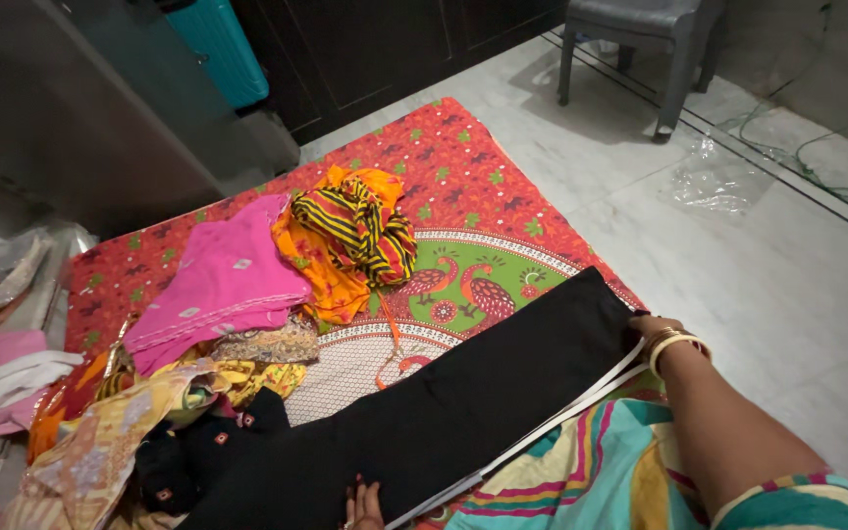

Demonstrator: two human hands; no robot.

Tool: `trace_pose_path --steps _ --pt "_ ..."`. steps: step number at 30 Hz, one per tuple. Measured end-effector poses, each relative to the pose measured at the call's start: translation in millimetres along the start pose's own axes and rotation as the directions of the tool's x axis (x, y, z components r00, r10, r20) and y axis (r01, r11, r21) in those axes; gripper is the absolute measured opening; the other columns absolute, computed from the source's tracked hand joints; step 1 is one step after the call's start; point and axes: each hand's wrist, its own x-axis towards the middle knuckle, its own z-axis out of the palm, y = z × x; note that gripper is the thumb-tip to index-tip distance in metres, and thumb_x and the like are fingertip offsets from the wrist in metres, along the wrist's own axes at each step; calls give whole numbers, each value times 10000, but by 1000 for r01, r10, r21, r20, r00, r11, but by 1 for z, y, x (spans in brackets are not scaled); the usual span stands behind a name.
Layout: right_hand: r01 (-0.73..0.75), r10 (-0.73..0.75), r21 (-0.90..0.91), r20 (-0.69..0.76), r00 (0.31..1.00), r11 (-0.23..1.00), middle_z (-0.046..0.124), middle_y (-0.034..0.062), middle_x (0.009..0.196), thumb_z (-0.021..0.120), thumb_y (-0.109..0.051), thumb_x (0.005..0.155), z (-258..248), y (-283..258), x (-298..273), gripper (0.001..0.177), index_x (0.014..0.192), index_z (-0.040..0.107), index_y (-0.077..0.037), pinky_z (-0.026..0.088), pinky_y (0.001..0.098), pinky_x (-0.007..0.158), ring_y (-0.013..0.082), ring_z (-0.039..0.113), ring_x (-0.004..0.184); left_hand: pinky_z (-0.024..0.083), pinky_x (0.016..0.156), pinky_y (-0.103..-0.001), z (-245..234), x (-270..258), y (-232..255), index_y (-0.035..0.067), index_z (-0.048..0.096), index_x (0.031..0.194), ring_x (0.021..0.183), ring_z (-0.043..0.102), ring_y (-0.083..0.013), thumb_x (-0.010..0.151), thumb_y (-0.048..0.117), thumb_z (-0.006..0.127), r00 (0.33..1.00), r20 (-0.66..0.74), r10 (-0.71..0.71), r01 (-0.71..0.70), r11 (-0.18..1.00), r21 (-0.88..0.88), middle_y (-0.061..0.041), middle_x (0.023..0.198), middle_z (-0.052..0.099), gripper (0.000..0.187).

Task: The person folds a black garment on a bed by laying it flat, smoothing it by hand, and folding the sides and bottom into a rectangle.

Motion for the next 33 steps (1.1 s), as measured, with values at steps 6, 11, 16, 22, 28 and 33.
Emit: trace_pose_path --steps 6,11,16,22,28,33 --pt "109 -114 71 57 992 991 737 202 1086 792 -310 867 7 2 9 460 1174 724 26 537 455 795 338 694 865 258 1214 -564 -26 12 -25 333 333 1524 1526 225 -253 928 409 563 983 184 5 5 998 -59 18 1667 141 644" --pt "50 -51 21 65 997 999 732 227 1093 776 -255 877 7 2 16 433 1185 701 41 560 499 812 386 705 881 280 1203 -544 -25 5 -26 319 370 1501 1496 265 -259 906 377 585 976 219 14 1 998 -68 5 1638 183 634" --pt "132 -132 -54 12 991 990 757 224 1033 771 -196 867 5 4 9 357 1145 757 28 548 468 829 367 720 874 303 1191 -524 -33 -24 -34 305 407 1477 1467 304 -266 885 344 606 975 223 13 5 997 -78 -9 1609 225 626" --pt "229 -231 -100 -8 973 968 775 201 1023 764 -152 845 13 6 13 294 1116 790 -39 568 464 836 350 731 907 330 1178 -500 -36 -23 -33 288 452 1449 1431 351 -273 860 305 632 975 223 23 -3 996 -89 -26 1575 275 616" --pt "330 -376 -322 -90 922 887 771 197 1096 751 -122 822 16 1 4 260 1071 823 -101 555 440 953 368 733 1010 358 1164 -476 -34 -32 -47 271 496 1420 1395 399 -281 834 266 658 971 240 0 21 996 -87 -42 1540 325 608" --pt "281 -350 -368 -137 927 886 756 221 1114 715 -121 833 8 -2 1 252 1061 824 -105 558 460 957 394 731 1024 381 1153 -455 -26 -11 -48 257 533 1397 1365 438 -287 813 233 680 968 249 -3 29 995 -98 -56 1512 367 602"
